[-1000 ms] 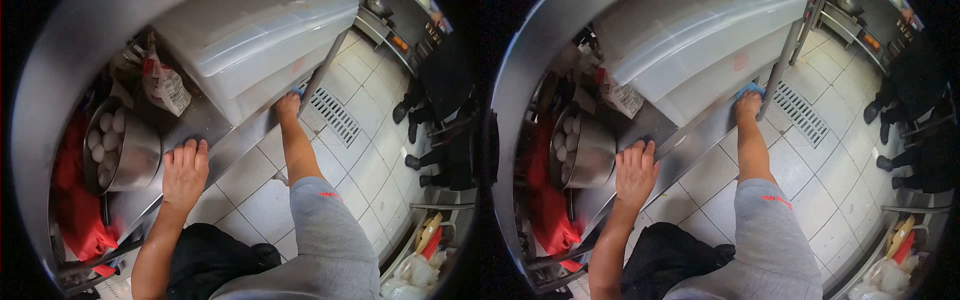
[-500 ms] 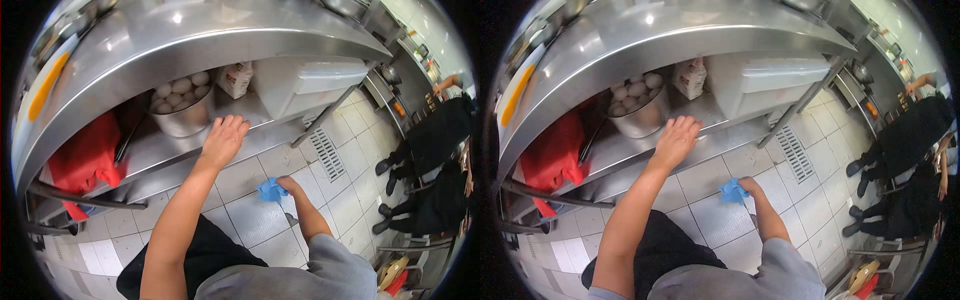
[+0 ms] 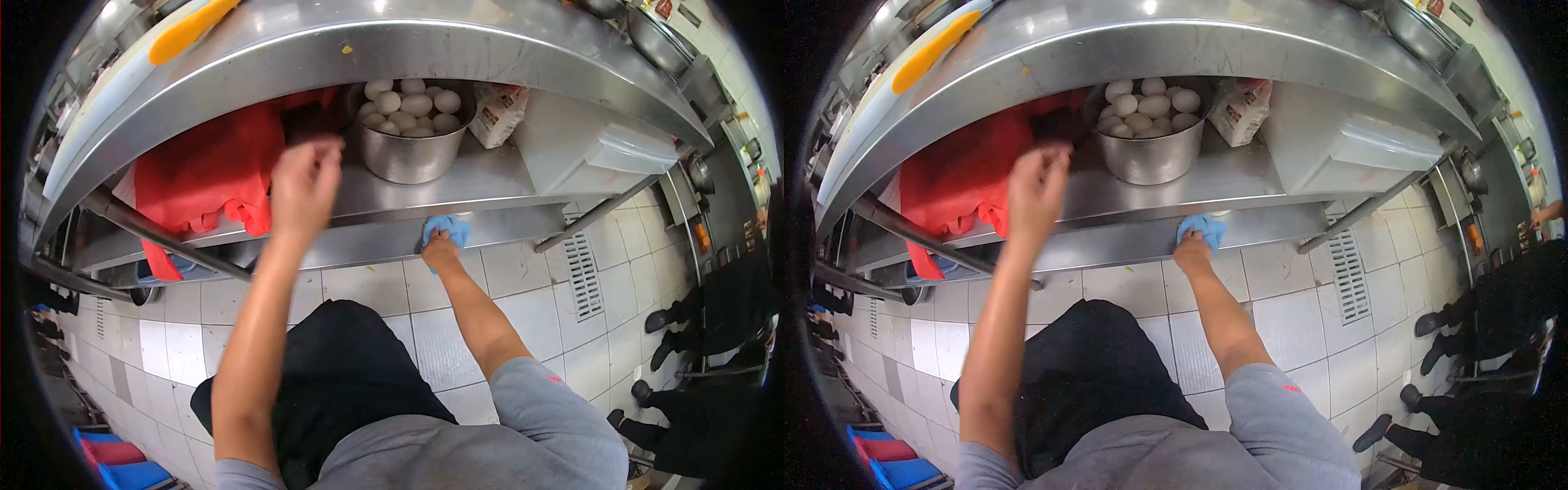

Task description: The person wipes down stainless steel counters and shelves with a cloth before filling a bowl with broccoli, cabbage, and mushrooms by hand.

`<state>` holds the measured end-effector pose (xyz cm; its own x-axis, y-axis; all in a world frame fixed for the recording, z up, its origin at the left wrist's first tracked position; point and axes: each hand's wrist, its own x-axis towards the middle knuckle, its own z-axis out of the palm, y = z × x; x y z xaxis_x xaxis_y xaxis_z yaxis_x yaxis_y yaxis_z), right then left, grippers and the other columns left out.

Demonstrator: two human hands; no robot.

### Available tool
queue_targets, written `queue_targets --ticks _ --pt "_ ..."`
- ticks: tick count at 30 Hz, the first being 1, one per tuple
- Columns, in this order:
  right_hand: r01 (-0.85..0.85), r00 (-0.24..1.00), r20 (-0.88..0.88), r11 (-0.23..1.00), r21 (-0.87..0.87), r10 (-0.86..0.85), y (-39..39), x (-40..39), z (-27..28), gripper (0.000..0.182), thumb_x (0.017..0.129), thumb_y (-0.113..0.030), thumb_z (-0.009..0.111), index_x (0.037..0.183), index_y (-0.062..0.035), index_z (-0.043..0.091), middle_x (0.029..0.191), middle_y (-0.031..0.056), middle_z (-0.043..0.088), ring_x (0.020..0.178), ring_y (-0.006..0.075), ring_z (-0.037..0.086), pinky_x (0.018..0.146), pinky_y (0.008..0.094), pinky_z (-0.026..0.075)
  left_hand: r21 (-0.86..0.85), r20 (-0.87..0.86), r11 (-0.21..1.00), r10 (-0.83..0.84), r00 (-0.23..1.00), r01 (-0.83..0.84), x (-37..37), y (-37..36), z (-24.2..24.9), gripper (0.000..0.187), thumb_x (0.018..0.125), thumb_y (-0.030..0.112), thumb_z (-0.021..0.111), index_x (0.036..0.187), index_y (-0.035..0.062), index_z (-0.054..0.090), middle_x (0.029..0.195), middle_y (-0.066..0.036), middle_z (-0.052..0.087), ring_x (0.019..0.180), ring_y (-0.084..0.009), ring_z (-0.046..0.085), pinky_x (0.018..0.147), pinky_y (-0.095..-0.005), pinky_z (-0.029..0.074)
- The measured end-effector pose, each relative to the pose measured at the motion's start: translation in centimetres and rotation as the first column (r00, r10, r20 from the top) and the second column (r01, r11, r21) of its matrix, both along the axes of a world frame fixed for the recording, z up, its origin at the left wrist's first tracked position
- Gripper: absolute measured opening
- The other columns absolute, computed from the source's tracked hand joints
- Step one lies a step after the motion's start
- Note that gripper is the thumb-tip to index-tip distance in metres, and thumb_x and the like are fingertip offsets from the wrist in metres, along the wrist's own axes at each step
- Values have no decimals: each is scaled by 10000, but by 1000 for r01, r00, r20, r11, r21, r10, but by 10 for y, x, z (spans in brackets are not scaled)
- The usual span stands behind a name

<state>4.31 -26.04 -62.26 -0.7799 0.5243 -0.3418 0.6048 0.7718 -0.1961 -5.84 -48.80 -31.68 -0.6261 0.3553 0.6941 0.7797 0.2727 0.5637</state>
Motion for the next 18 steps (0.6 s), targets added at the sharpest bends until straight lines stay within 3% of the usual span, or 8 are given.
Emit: queue_targets --ticks 1,3,4,5,6,8,13,18 --pt "29 999 -19 1000 -2 -29 -4 -2 -2 588 921 -213 443 1449 29 346 1392 228 427 1131 362 576 949 412 485 63 70 995 -83 994 79 -20 6 15 179 883 148 609 996 18 661 887 -146 663 804 -285 628 737 -374 505" --pt "31 999 -27 999 -12 -32 -4 -3 -7 636 913 -245 480 1473 -2 303 1369 217 432 1139 372 572 951 421 480 -347 16 932 120 993 -107 -59 32 53 315 948 276 569 1090 5 642 1010 -154 678 940 -320 633 833 -419 493" --pt "34 999 -33 999 -17 -35 -2 -2 -11 690 904 -278 516 1497 -32 259 1346 206 436 1146 383 568 953 431 476 -330 -355 925 61 933 -187 -95 48 47 350 950 308 564 1109 3 630 1064 -171 660 995 -329 613 871 -435 473" --pt "60 998 -30 998 -27 -60 -2 0 -13 690 904 -278 516 1497 -32 259 1346 206 436 1146 383 568 953 431 476 -282 -674 928 -10 739 -245 -130 61 38 386 953 340 558 1127 1 617 1118 -189 643 1050 -337 593 909 -451 454" --pt "42 998 -38 999 -13 -42 -2 0 -12 686 901 -268 521 1493 -33 268 1343 205 437 1126 375 575 943 428 480 -291 -672 932 -38 740 -216 -152 71 43 386 953 340 558 1127 1 617 1118 -189 643 1050 -337 593 909 -451 454" --pt "49 998 -41 999 -6 -49 0 1 -26 682 897 -258 527 1490 -33 276 1340 203 437 1106 367 583 932 425 485 -470 -440 874 -113 891 -122 -162 93 61 394 949 327 566 1167 -1 592 1171 -213 609 1122 -355 549 958 -456 418" --pt "75 980 -188 995 64 -61 -6 7 -29 673 875 -233 541 1474 -32 309 1289 179 476 1030 362 600 884 417 508 -462 -419 885 -156 895 -62 -173 133 51 394 949 325 566 1170 0 591 1161 -206 611 1109 -348 553 951 -449 422" --pt "81 983 -171 993 90 -65 -6 4 -27 687 863 -271 576 1460 -29 335 1248 170 497 994 357 616 836 405 530 -402 -396 915 -142 907 -32 -187 167 53 394 949 324 567 1173 0 589 1149 -198 614 1092 -339 558 942 -441 427"
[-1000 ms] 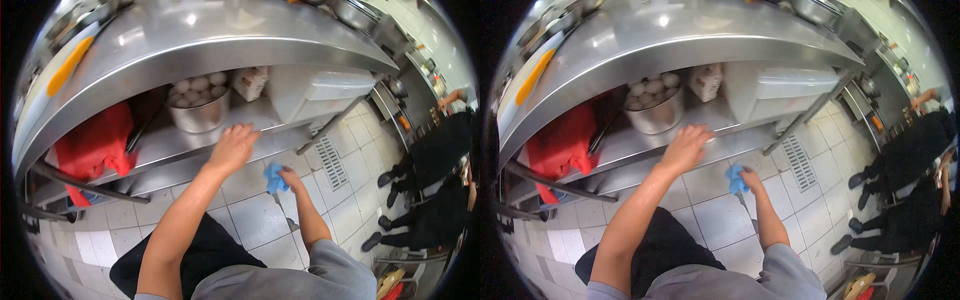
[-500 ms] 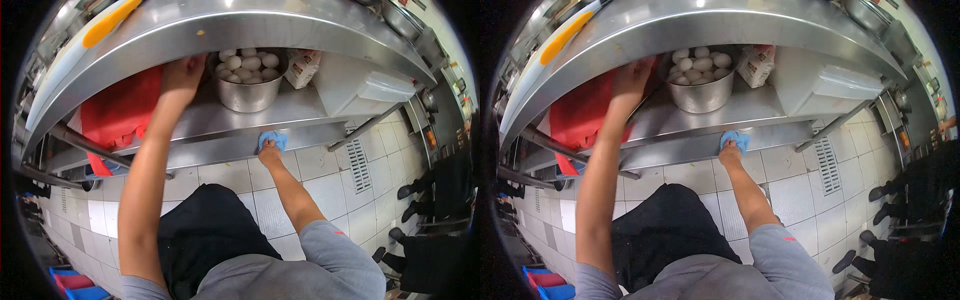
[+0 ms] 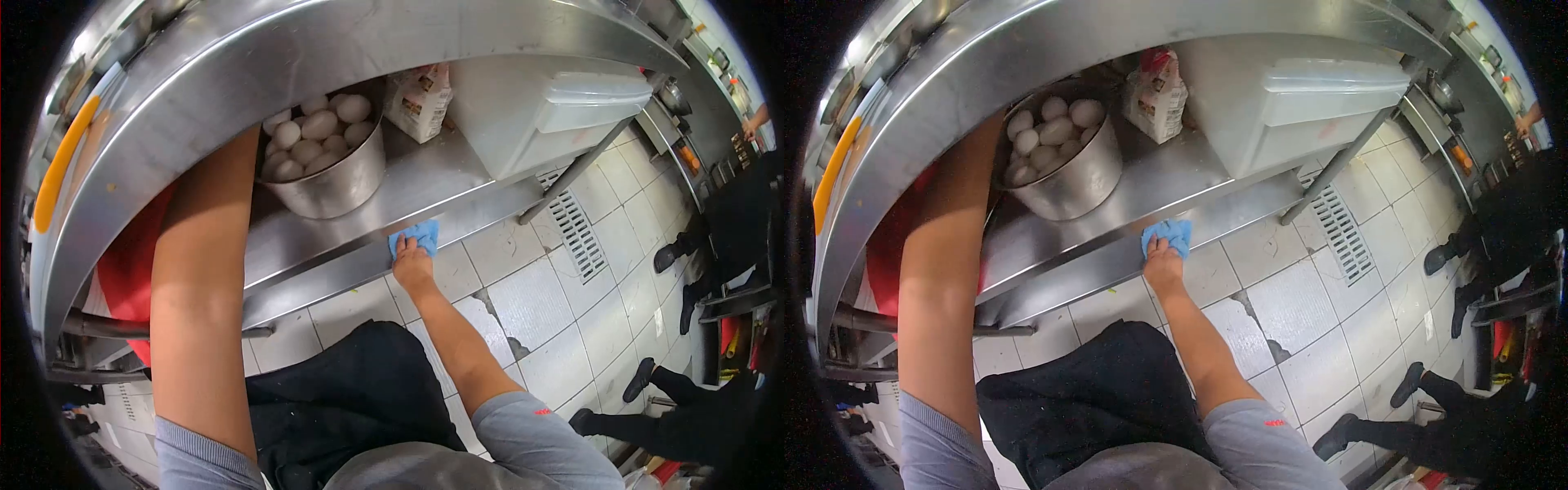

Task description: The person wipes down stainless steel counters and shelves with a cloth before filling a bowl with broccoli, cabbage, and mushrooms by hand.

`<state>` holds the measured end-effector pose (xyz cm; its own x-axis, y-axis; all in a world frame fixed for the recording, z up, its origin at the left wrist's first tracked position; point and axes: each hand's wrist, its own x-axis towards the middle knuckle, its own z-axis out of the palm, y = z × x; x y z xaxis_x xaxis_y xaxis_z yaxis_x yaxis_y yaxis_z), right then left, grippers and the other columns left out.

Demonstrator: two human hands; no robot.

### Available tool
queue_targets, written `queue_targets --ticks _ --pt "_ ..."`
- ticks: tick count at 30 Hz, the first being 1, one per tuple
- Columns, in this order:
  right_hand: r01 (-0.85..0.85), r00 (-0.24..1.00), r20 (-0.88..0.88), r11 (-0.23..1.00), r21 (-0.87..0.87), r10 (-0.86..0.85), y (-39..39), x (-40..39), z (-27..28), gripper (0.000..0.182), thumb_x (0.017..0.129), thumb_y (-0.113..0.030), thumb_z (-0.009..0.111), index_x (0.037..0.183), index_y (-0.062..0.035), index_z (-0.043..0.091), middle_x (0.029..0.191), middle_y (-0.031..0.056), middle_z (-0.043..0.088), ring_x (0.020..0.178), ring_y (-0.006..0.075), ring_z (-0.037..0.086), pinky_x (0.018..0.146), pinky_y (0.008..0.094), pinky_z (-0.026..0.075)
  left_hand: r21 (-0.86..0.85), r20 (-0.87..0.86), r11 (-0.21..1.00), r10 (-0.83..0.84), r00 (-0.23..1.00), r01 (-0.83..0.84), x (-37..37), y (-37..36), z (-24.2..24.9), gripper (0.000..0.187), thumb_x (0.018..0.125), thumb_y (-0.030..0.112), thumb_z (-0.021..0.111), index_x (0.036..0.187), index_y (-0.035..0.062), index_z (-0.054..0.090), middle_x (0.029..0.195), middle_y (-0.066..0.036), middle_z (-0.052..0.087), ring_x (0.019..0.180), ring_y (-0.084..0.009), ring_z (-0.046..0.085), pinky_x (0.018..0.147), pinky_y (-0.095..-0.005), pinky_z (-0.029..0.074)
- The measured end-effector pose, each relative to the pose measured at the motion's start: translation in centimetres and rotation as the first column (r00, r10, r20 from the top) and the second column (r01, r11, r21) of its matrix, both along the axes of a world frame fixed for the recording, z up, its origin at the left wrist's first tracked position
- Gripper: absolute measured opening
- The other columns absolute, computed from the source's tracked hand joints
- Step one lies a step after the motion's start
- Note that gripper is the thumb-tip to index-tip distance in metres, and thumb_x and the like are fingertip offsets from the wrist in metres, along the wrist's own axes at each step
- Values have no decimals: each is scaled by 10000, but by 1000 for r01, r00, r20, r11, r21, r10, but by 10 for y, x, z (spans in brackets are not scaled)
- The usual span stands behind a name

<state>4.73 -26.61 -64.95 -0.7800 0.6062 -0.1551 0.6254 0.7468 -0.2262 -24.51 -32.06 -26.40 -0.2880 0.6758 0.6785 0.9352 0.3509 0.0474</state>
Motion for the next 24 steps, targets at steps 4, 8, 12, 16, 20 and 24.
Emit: queue_targets --ticks 4,8,12,16,20,24 --pt "-2 999 -38 1000 -16 1 0 3 2 720 834 -304 623 1445 -27 358 1217 162 510 969 349 626 809 402 540 49 37 999 -18 999 16 2 23 4 394 949 322 567 1176 1 588 1139 -191 617 1078 -332 562 935 -434 431" --pt "-1 996 -85 1000 -10 0 2 4 10 714 824 -305 636 1428 -23 380 1198 160 519 963 342 629 796 400 544 106 64 994 -31 997 24 7 40 13 394 948 321 568 1179 2 587 1129 -184 619 1064 -324 567 928 -427 434" --pt "-6 999 -51 1000 5 6 2 5 3 703 813 -318 653 1402 -21 409 1190 159 527 953 334 634 780 390 549 140 108 990 -36 993 21 14 47 7 394 948 319 568 1182 2 586 1120 -177 622 1051 -317 571 920 -421 438" --pt "-12 998 -63 1000 -5 12 3 3 1 696 809 -328 662 1388 -23 424 1187 157 532 948 328 638 770 382 553 175 139 985 -10 990 -14 18 37 10 395 948 318 569 1185 3 585 1110 -171 624 1037 -310 575 913 -414 442" --pt "-11 998 -59 1000 -4 11 3 4 4 695 810 -325 663 1388 -24 422 1186 157 532 953 326 638 767 382 553 201 178 978 18 984 -54 27 20 7 395 948 316 569 1188 3 584 1100 -164 627 1024 -303 580 906 -407 446" --pt "-47 998 -43 999 21 48 4 5 6 693 826 -313 640 1411 -24 406 1185 161 535 952 320 644 783 383 552 215 233 968 75 970 -127 39 -18 -7 395 948 315 569 1191 4 583 1090 -157 629 1010 -295 584 899 -400 450"
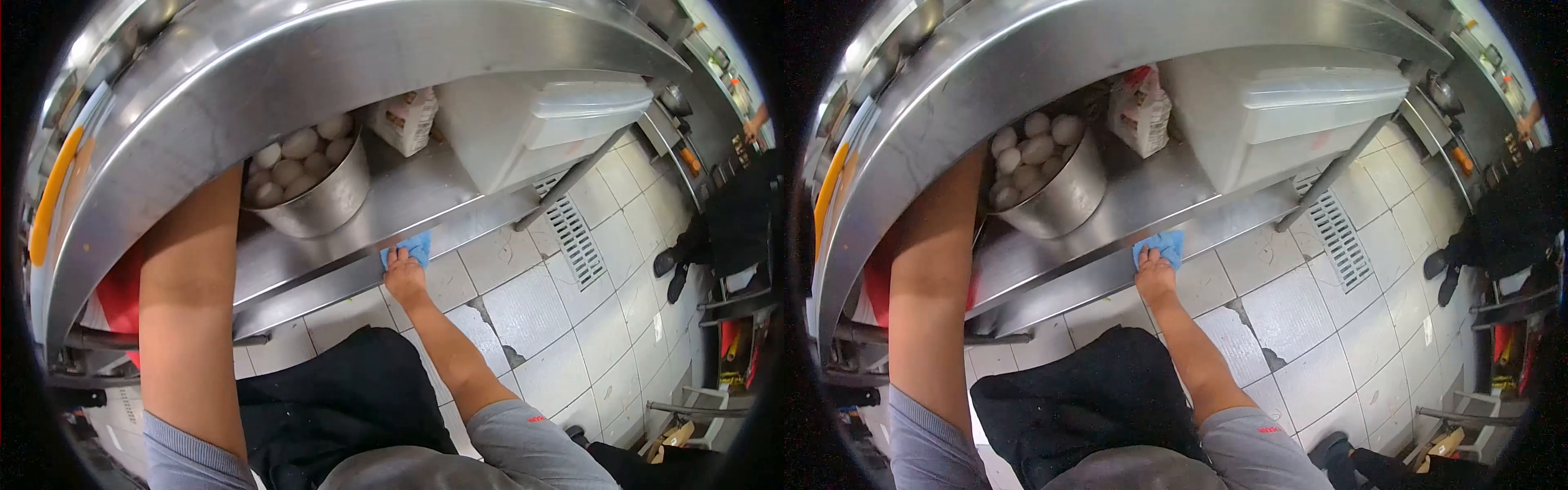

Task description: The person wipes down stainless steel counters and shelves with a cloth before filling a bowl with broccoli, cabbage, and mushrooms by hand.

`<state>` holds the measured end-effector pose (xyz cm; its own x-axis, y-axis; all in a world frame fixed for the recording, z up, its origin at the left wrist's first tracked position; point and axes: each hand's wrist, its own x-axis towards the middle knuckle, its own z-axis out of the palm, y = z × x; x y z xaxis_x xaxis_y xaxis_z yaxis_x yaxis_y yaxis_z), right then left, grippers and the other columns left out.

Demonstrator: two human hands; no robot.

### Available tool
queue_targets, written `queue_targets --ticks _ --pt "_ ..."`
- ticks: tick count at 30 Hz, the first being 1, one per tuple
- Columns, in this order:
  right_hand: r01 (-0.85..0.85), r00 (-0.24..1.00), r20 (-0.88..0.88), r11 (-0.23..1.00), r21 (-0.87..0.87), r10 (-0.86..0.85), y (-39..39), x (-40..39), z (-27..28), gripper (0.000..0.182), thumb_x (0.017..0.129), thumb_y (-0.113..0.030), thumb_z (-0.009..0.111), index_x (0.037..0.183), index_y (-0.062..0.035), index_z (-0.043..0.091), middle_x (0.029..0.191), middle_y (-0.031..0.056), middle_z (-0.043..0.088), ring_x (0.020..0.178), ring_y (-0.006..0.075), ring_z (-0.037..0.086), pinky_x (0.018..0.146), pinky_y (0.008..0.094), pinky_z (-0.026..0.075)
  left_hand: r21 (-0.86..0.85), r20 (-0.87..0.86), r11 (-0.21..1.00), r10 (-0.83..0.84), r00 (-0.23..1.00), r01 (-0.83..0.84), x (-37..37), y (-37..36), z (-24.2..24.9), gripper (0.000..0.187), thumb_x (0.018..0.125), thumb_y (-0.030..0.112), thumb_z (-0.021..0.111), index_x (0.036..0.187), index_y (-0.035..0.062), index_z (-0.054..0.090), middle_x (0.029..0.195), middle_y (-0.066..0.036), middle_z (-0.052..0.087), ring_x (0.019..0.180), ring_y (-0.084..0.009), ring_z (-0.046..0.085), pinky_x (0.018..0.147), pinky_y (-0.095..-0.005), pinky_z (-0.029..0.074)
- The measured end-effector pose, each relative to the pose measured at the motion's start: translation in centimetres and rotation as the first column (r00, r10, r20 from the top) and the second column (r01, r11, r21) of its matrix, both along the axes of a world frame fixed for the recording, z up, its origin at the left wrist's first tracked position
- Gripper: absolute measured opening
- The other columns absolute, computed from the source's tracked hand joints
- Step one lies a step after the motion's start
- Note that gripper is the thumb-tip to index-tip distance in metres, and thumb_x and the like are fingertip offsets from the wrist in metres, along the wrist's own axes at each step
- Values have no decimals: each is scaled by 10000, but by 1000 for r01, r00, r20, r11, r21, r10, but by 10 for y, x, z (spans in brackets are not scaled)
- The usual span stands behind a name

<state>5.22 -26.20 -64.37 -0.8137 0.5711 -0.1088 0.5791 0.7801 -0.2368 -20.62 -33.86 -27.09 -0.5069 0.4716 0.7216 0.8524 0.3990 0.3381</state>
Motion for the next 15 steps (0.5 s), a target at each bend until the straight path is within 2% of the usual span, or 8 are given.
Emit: queue_targets --ticks 5,8,10,12,13,15 --pt "-45 999 2 998 -40 45 7 2 9 742 822 -328 654 1422 1 366 1226 189 508 994 341 634 836 396 542 34 69 998 59 996 -62 30 -46 -12 395 947 313 570 1195 5 582 1078 -149 633 993 -286 589 890 -392 454" --pt "-51 998 29 996 -69 53 7 -3 5 675 858 -261 597 1432 3 359 1240 187 513 991 329 644 834 380 539 65 85 994 85 993 -91 57 -67 -3 396 947 312 570 1197 5 581 1071 -143 635 983 -281 592 885 -387 457" --pt "-28 999 43 994 -102 32 9 -5 -5 720 843 -296 621 1431 16 346 1255 203 495 1028 348 628 874 399 525 269 428 958 -25 903 -101 116 -83 -22 284 964 164 527 1197 20 602 962 -74 622 900 -156 566 825 -301 451" --pt "-19 998 56 996 -85 24 10 -6 -3 682 863 -276 584 1432 14 343 1263 204 491 1034 350 626 881 395 521 387 449 913 -312 837 132 127 -101 -77 357 953 87 547 1299 5 510 887 -36 561 791 -91 506 744 -226 418" --pt "-25 997 75 997 -74 30 6 -7 -3 646 883 -256 546 1434 12 341 1271 205 487 1039 352 623 888 392 517 385 450 914 -308 838 129 133 -99 -83 357 953 87 547 1299 5 510 887 -36 561 791 -91 506 744 -226 418" --pt "4 998 67 993 -115 3 -3 -12 1 610 897 -231 507 1433 8 344 1276 207 483 1038 354 623 894 389 514 513 483 851 -396 781 114 146 -95 -91 474 933 30 564 1375 -12 398 841 -18 523 740 -62 466 689 -207 400"
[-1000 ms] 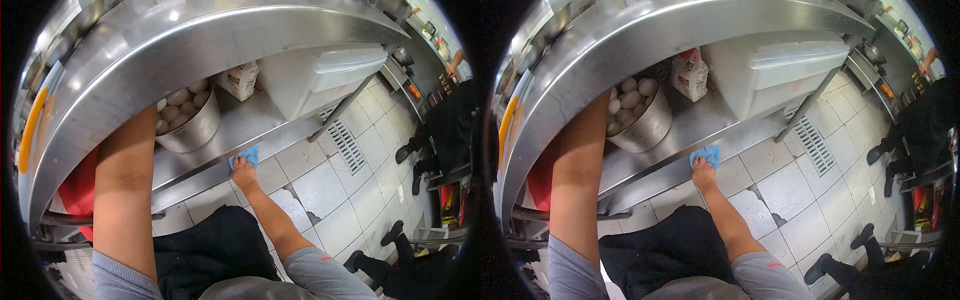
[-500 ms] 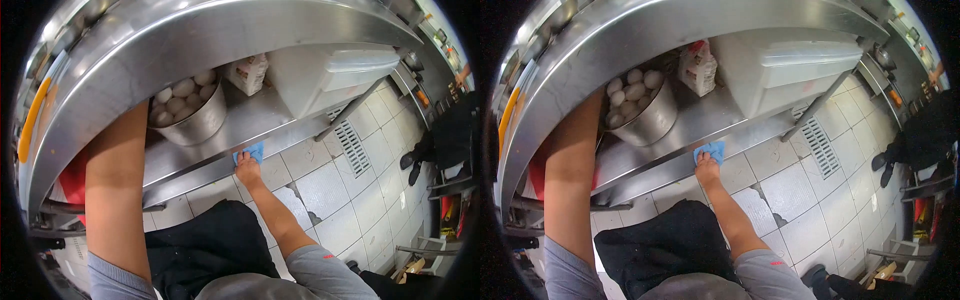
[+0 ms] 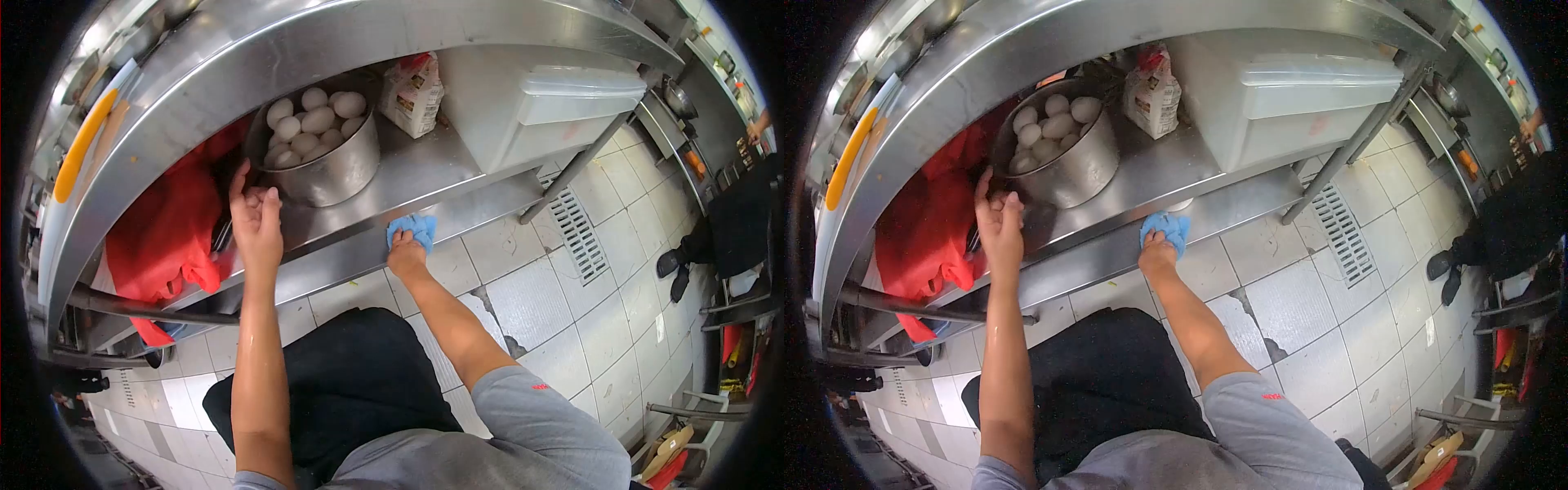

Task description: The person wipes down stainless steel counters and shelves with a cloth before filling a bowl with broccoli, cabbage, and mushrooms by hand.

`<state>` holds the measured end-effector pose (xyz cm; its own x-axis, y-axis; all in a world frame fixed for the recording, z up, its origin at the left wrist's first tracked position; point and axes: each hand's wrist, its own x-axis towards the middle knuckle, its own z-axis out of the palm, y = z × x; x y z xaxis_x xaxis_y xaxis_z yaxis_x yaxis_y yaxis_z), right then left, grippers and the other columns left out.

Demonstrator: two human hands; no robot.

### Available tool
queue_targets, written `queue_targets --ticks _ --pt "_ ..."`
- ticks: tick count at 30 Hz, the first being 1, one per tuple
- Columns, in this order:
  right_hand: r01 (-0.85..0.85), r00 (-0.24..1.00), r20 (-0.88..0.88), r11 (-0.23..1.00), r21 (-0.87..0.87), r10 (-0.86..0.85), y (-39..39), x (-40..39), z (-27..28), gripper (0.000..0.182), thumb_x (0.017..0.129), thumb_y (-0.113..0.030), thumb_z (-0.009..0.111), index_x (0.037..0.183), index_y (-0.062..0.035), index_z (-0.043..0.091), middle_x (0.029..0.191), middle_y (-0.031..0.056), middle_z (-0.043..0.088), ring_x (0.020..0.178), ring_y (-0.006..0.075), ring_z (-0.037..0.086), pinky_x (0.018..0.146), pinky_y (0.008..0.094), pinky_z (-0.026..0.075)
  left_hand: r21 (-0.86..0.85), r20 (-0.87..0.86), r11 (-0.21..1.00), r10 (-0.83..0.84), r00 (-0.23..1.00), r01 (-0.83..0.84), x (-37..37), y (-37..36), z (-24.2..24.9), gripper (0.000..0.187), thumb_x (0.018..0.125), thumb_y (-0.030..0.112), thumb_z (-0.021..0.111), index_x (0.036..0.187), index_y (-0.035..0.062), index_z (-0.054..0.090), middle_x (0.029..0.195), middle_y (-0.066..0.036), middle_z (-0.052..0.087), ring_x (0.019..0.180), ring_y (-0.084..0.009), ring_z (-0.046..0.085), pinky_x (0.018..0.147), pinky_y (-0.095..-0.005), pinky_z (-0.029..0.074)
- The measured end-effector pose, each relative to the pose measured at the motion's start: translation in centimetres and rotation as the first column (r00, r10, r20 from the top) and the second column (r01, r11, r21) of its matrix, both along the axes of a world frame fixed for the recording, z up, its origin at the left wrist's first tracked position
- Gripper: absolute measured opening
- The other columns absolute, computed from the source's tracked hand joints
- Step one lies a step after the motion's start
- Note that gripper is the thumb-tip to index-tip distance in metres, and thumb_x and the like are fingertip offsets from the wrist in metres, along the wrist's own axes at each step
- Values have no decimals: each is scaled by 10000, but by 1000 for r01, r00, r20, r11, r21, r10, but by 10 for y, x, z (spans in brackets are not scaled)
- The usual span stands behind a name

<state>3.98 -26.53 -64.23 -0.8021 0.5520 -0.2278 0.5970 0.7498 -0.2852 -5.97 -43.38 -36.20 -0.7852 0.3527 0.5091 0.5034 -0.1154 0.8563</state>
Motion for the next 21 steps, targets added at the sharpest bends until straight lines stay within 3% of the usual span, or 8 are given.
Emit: queue_targets --ticks 3,8,12,15,17,18,20,21 --pt "-17 1000 -3 995 -95 17 -41 -14 4 563 913 -182 443 1440 -12 344 1295 204 475 1050 364 618 906 391 507 -29 -114 998 59 992 -63 -13 1 -27 557 943 90 569 1436 22 318 810 -8 521 665 -53 437 533 -186 353" --pt "-256 966 -88 954 -155 245 -115 -46 -10 536 894 -154 456 1427 -115 415 1306 186 493 1108 373 601 927 424 499 -89 -89 993 63 994 -71 -5 6 -28 510 937 -10 532 1411 -2 345 801 6 480 691 -54 429 631 -186 370" --pt "-395 909 -189 912 -108 371 -80 -18 -12 549 838 -241 576 1380 -208 494 1350 172 499 1106 352 604 923 454 503 -73 -73 995 66 995 -72 -12 2 -30 490 937 -1 539 1395 -7 366 807 -1 491 702 -54 434 639 -189 375" --pt "-93 831 -545 994 61 112 24 47 -65 451 823 -229 589 1273 -210 584 1249 164 590 1068 353 610 850 496 513 -83 -98 994 56 994 -64 -11 1 -30 495 935 7 552 1392 -13 365 803 -9 509 708 -54 452 631 -193 381" --pt "128 830 -558 978 164 -15 120 101 -96 456 865 -284 577 1302 -164 526 1212 175 607 963 362 644 770 492 537 -116 -116 988 90 989 -103 -7 2 -27 499 932 16 562 1390 -14 366 790 -15 524 694 -56 468 615 -195 388" --pt "176 949 -303 941 291 -84 168 125 -100 412 886 -294 551 1263 -131 520 1187 194 611 949 363 647 748 492 540 -116 -115 988 88 989 -101 -7 4 -27 499 932 16 562 1390 -14 366 790 -15 524 694 -56 468 615 -195 388" --pt "415 910 -55 906 79 -412 228 163 -48 346 896 -321 531 1106 -56 605 1065 212 664 948 388 652 767 494 531 -120 -163 985 106 981 -127 -7 4 -26 501 931 26 567 1389 -12 368 773 -20 533 668 -58 475 598 -197 394" --pt "443 891 -54 890 -111 -450 217 171 26 309 875 -300 563 982 -27 659 1046 227 671 926 387 661 767 487 527 -123 -161 984 111 981 -131 -6 3 -28 501 931 26 567 1389 -12 368 773 -20 533 668 -58 475 598 -197 394"
